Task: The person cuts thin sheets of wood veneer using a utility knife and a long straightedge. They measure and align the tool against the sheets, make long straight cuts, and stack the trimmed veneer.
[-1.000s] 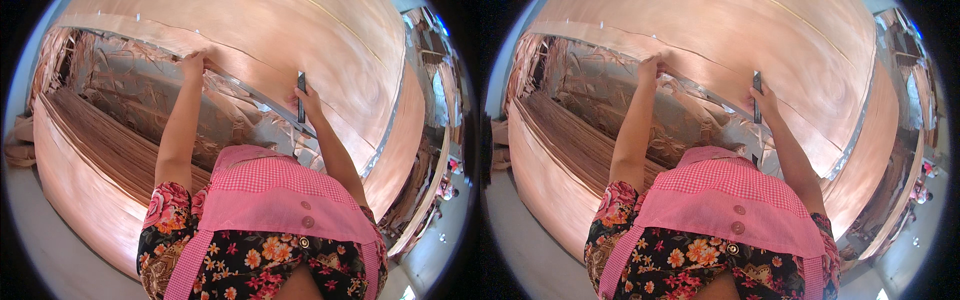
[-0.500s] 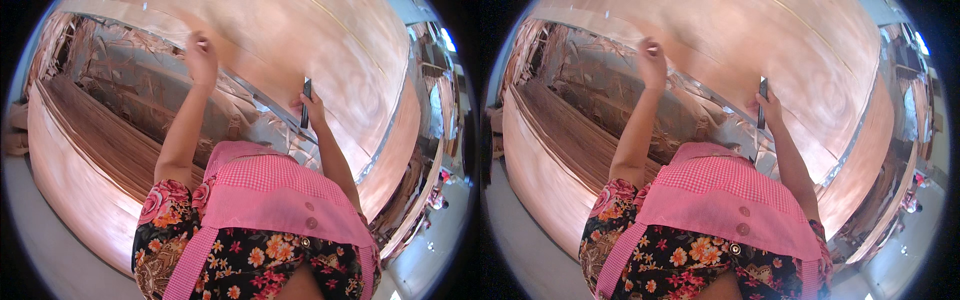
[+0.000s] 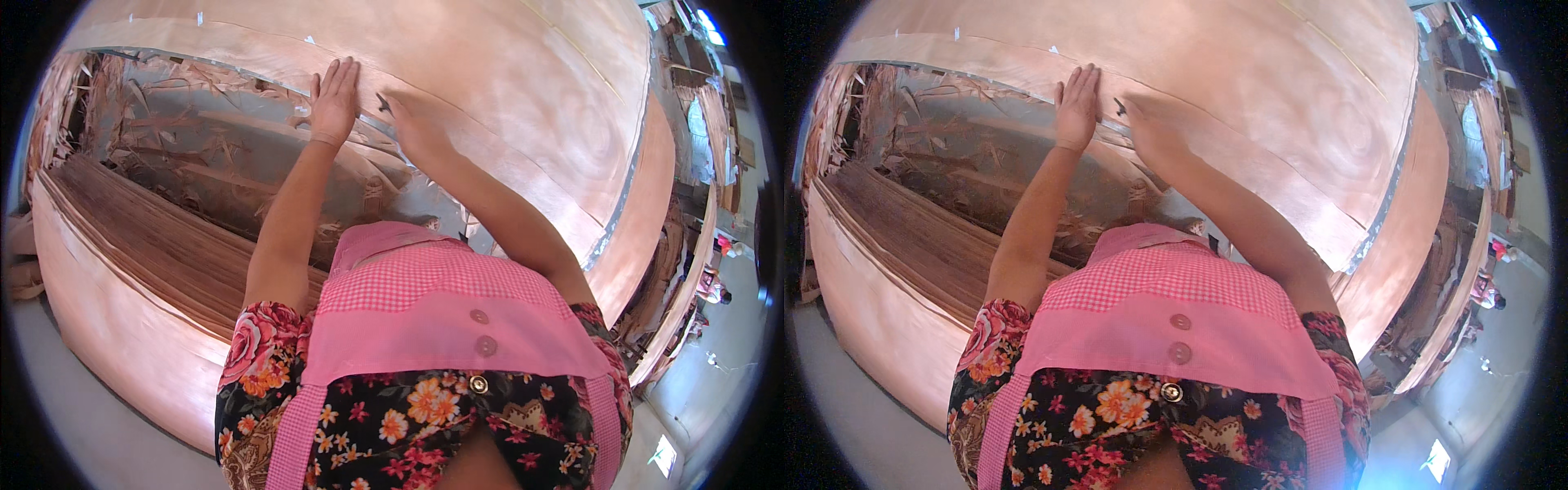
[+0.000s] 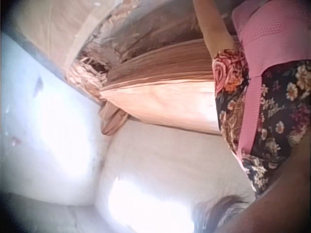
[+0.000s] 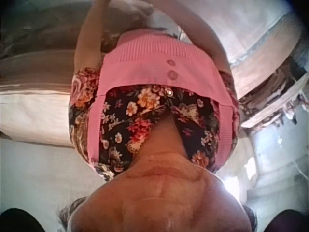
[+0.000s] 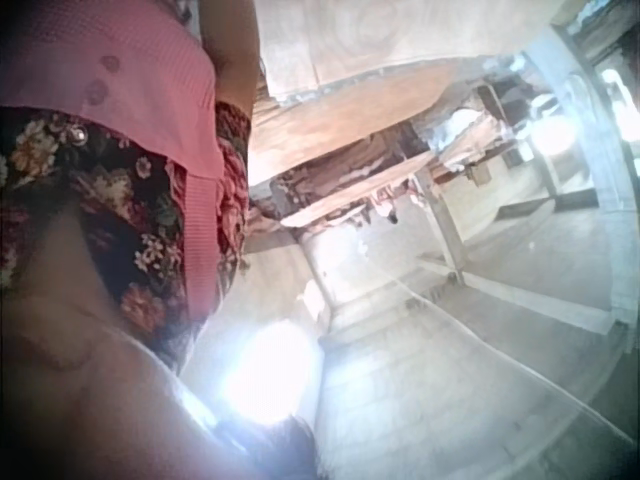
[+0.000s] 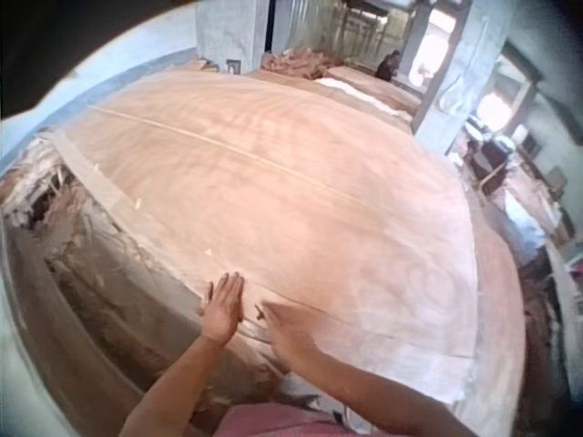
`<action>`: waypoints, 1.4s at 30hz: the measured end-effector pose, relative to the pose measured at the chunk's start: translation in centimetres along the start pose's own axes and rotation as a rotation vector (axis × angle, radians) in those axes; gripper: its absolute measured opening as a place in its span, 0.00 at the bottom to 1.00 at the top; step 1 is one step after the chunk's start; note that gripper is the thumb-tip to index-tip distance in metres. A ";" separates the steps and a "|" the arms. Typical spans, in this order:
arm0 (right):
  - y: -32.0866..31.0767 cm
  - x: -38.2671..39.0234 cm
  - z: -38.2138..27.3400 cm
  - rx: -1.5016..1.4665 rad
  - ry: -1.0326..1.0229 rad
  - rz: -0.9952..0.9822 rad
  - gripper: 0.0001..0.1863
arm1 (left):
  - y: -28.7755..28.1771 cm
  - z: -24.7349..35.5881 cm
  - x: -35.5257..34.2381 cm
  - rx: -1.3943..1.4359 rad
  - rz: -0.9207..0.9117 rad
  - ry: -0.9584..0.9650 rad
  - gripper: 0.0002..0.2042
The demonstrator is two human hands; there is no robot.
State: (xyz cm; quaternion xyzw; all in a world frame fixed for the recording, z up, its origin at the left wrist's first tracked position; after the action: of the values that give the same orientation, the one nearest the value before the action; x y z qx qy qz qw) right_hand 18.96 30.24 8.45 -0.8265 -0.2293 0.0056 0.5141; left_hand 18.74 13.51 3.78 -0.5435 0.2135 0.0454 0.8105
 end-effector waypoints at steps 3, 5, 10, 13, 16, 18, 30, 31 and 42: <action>2.3 -3.1 -4.2 0.041 0.081 -0.071 0.25 | -0.6 -2.4 0.9 0.044 -0.004 -0.063 0.20; 2.6 -4.7 -5.2 0.049 0.140 -0.136 0.25 | -0.7 -2.7 0.5 0.048 -0.010 -0.060 0.19; 2.5 -1.7 -4.0 0.070 0.034 0.049 0.26 | -0.4 -2.9 0.0 -0.012 -0.060 -0.063 0.19; 2.0 4.3 -1.8 0.256 0.290 -0.300 0.28 | -0.8 -3.5 0.8 0.019 -0.060 -0.058 0.20; 0.5 7.2 -1.1 0.143 0.303 -0.277 0.27 | -2.0 -3.1 1.2 0.046 -0.001 -0.062 0.28; -1.7 3.7 -2.2 0.079 0.200 -0.147 0.25 | -2.3 -2.8 1.1 0.061 0.021 -0.122 0.36; -2.6 -7.7 -1.6 0.190 -0.158 -0.005 0.17 | -0.8 -0.8 -0.8 0.177 0.087 -0.203 0.49; -4.0 -6.3 -0.3 0.102 -0.066 -0.013 0.17 | -0.8 -0.3 -1.1 0.167 0.073 -0.217 0.48; -10.1 1.4 13.6 0.260 0.176 0.040 0.19 | 5.7 17.3 -5.7 0.086 -0.131 0.144 0.33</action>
State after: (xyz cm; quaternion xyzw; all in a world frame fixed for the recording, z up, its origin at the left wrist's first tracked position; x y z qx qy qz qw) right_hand 13.12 46.02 11.02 -0.7547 -0.1641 -0.0268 0.6347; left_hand 16.96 32.27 6.61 -0.5229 0.2370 -0.0558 0.8169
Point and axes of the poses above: each hand's wrist, its own x-axis away from the middle knuckle, its own y-axis out of the palm, z = x × y, the point moved 2 cm from there along -x, towards the middle knuckle, and after that the axes turned 15 degrees about y, right-handed, at the moved point
